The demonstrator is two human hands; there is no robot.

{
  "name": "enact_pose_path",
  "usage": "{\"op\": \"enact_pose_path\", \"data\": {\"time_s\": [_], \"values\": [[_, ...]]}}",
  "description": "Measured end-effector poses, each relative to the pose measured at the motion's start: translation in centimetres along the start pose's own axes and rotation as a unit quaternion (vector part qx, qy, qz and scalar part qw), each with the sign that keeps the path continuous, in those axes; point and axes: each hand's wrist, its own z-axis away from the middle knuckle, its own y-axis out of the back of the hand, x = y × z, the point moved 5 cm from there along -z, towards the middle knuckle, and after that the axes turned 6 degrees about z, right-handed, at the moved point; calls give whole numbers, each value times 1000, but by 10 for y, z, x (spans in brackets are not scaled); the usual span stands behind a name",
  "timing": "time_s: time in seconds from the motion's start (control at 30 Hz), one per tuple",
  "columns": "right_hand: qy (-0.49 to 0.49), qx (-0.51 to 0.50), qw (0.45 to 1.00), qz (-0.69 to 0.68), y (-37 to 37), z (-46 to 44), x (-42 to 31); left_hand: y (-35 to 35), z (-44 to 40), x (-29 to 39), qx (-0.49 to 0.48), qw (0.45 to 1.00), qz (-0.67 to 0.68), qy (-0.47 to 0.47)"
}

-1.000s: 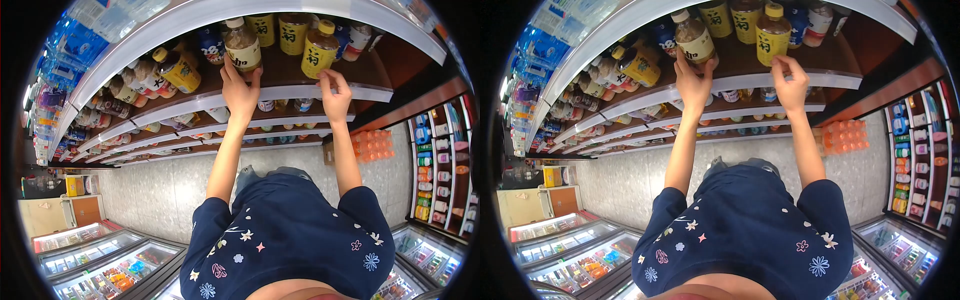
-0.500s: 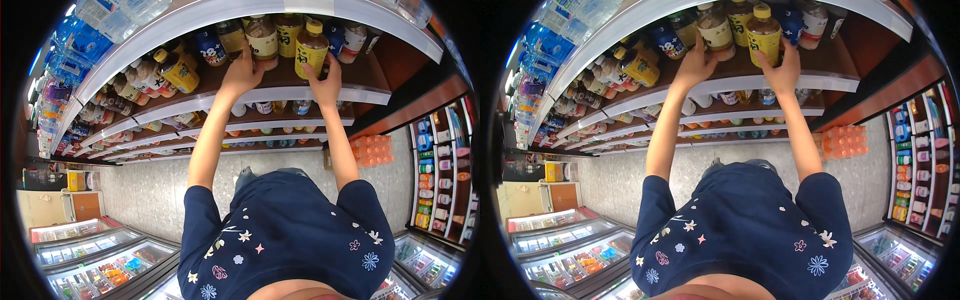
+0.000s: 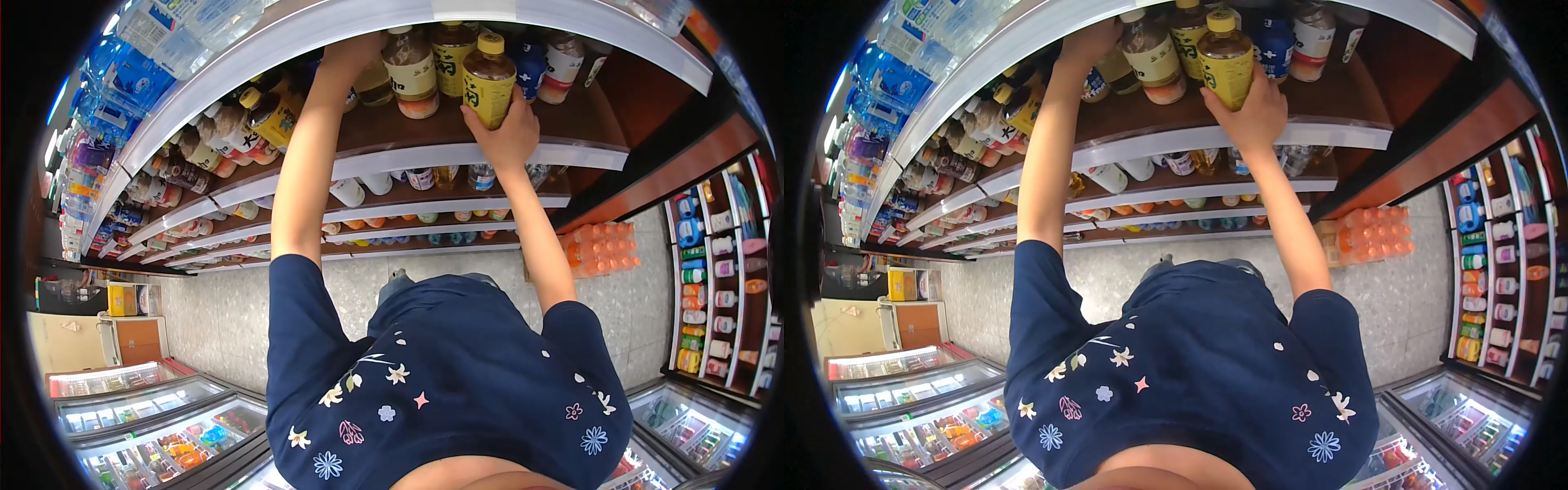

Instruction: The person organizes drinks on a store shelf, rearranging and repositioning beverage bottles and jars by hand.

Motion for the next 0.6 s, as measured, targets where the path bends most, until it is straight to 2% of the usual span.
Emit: {"op": "enact_pose_path", "data": {"time_s": [0.6], "values": [[6, 22, 1000, 13, -2, 3, 0, -23, -16, -31, -7, 997, 66, 32]]}}
